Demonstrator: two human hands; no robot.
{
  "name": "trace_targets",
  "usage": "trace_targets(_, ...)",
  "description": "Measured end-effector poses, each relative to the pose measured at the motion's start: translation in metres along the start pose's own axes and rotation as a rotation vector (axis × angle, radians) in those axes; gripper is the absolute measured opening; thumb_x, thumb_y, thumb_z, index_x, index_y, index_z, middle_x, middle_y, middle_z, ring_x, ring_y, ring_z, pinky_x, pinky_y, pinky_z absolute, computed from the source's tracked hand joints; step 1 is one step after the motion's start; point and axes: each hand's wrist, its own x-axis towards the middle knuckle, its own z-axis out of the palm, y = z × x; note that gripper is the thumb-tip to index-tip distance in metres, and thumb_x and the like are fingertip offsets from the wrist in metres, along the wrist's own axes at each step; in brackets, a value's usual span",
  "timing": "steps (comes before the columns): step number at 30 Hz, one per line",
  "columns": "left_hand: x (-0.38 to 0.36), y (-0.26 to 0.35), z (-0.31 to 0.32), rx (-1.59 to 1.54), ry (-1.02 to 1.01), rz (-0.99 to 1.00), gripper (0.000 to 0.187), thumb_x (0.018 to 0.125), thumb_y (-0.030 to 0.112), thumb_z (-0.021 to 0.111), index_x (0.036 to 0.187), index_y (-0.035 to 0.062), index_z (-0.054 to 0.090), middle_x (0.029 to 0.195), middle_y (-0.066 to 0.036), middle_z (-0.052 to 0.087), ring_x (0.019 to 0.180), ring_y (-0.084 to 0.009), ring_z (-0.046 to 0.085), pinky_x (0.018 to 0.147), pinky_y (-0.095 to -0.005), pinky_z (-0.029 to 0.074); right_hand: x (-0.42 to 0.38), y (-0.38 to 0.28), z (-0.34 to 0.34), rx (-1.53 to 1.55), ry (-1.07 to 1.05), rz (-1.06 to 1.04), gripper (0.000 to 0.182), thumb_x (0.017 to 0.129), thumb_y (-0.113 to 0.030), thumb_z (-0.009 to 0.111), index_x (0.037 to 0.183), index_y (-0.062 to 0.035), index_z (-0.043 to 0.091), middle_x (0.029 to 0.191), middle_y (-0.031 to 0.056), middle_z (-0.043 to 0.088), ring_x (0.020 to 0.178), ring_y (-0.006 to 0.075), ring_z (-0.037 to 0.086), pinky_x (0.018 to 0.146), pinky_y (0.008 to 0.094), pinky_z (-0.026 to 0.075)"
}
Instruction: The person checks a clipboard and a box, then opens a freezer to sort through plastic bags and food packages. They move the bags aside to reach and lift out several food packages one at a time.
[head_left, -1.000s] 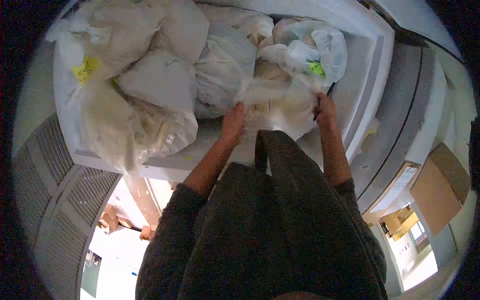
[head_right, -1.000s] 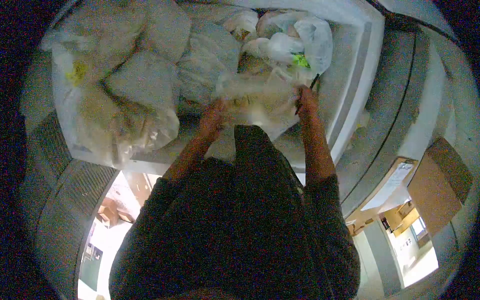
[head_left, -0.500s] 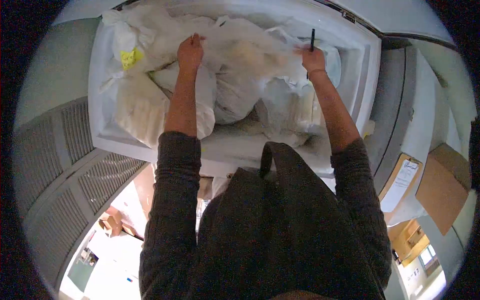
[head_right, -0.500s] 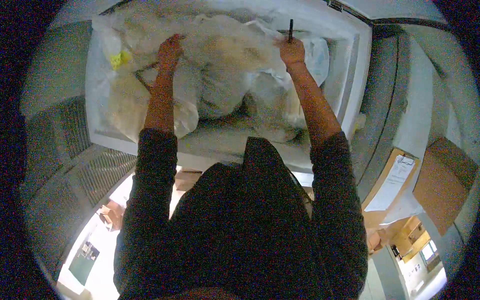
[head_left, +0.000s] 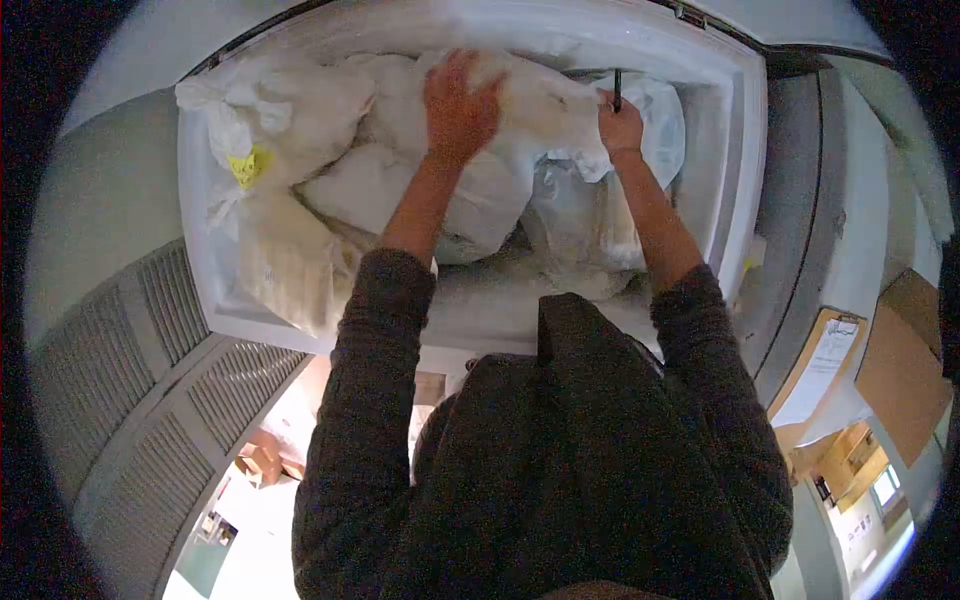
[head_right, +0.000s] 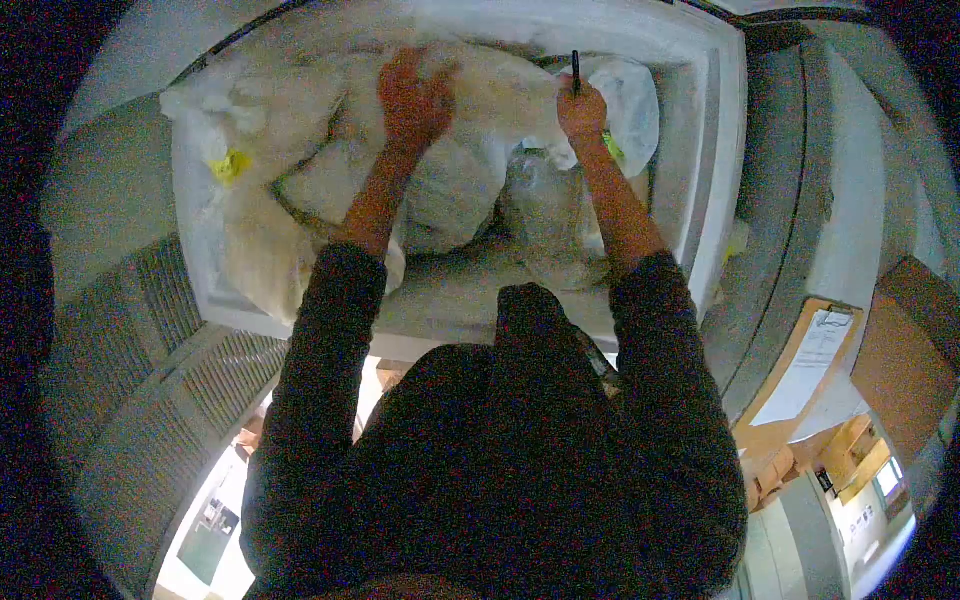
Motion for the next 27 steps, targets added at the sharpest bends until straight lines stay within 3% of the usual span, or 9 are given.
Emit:
trace_targets(2,-0.015,0.013,0.011,0.066,-0.376,0.261,0.032,0.067,0.031,0.056,0.097,0.0188,0.055,0.124,-0.009,0.030,0.117,-0.0303,0.021,0.092,-0.0556,0.012,-0.020,0.001,-0.009,0.042,0.059,-0.122,0.020,0.070,-0.015,0.046,0.086,-0.0118,0.057,0.087,0.0134,0.056,0.077,0.0320,0.053,0.066,0.0388,0.043)
trace_targets(4,-0.046,0.024,0.019,0.042,-0.597,0.158,0.032,0.067,0.039,0.055,0.093,0.0204,0.058,0.128,-0.009,0.023,0.121,-0.0307,0.010,0.091,-0.0590,0.002,-0.039,-0.001,-0.019,-0.117,0.101,-0.367,0.029,0.063,-0.004,0.047,0.088,-0.0152,0.056,0.095,0.0098,0.053,0.079,0.0286,0.054,0.066,0.0356,0.044)
trace_targets(7,-0.081,0.053,0.022,-0.065,-0.842,0.115,0.031,0.068,0.043,0.053,0.088,0.0196,0.060,0.130,-0.008,0.021,0.122,-0.0298,0.007,0.089,-0.0604,-0.002,-0.057,0.012,-0.020,-0.134,0.166,-0.410,0.031,0.061,0.002,0.044,0.089,-0.0079,0.055,0.091,0.0104,0.055,0.079,0.0251,0.054,0.068,0.0332,0.043)
trace_targets(11,-0.094,0.061,0.032,-0.026,-0.796,0.020,0.030,0.068,0.045,0.052,0.084,0.0213,0.062,0.128,-0.010,0.025,0.121,-0.0292,0.012,0.090,-0.0591,-0.003,-0.070,-0.013,-0.025,0.010,0.121,-0.413,0.027,0.061,0.000,0.046,0.085,-0.0090,0.056,0.089,0.0097,0.054,0.079,0.0273,0.053,0.068,0.0345,0.043)
trace_targets(14,-0.074,0.051,0.029,0.014,-0.823,0.067,0.032,0.068,0.046,0.052,0.085,0.0211,0.062,0.124,-0.014,0.031,0.119,-0.0294,0.019,0.091,-0.0581,-0.001,-0.067,-0.029,-0.007,-0.055,-0.251,-0.642,0.020,0.064,-0.004,0.048,0.082,-0.0083,0.055,0.083,0.0101,0.055,0.075,0.0275,0.054,0.063,0.0342,0.044)
trace_targets(16,-0.065,0.051,0.025,-0.039,-1.181,0.018,0.035,0.069,0.046,0.051,0.089,0.0195,0.061,0.117,-0.016,0.039,0.114,-0.0291,0.028,0.092,-0.0577,0.004,-0.059,-0.034,0.009,-0.184,-0.290,-0.533,0.017,0.067,-0.007,0.048,0.082,-0.0078,0.055,0.079,0.0102,0.055,0.072,0.0279,0.054,0.060,0.0337,0.044)
trace_targets(20,-0.076,0.054,0.020,-0.006,-1.235,-0.007,0.039,0.068,0.046,0.051,0.090,0.0152,0.060,0.109,-0.015,0.044,0.110,-0.0291,0.034,0.092,-0.0574,0.009,-0.048,-0.028,0.013,-0.076,-0.076,-0.501,0.013,0.069,-0.012,0.051,0.081,-0.0098,0.056,0.075,0.0097,0.056,0.066,0.0299,0.054,0.058,0.0357,0.044)
trace_targets(25,-0.076,0.040,0.049,0.190,-0.910,-0.055,0.026,0.070,0.031,0.050,0.080,0.0092,0.059,0.084,-0.011,0.055,0.087,-0.0260,0.051,0.081,-0.0486,0.032,-0.086,0.014,0.010,0.530,0.305,-0.147,0.014,0.080,-0.013,0.044,0.082,-0.0025,0.053,0.071,0.0086,0.054,0.061,0.0159,0.050,0.062,0.0249,0.041)
trace_targets(27,-0.086,-0.010,0.074,0.228,-0.550,-0.069,0.022,0.071,0.026,0.048,0.075,0.0061,0.057,0.076,-0.010,0.056,0.075,-0.0245,0.053,0.071,-0.0427,0.039,-0.122,0.034,0.013,0.344,0.161,0.170,0.020,0.082,-0.017,0.041,0.082,-0.0014,0.053,0.074,0.0081,0.056,0.063,0.0183,0.053,0.065,0.0261,0.041)
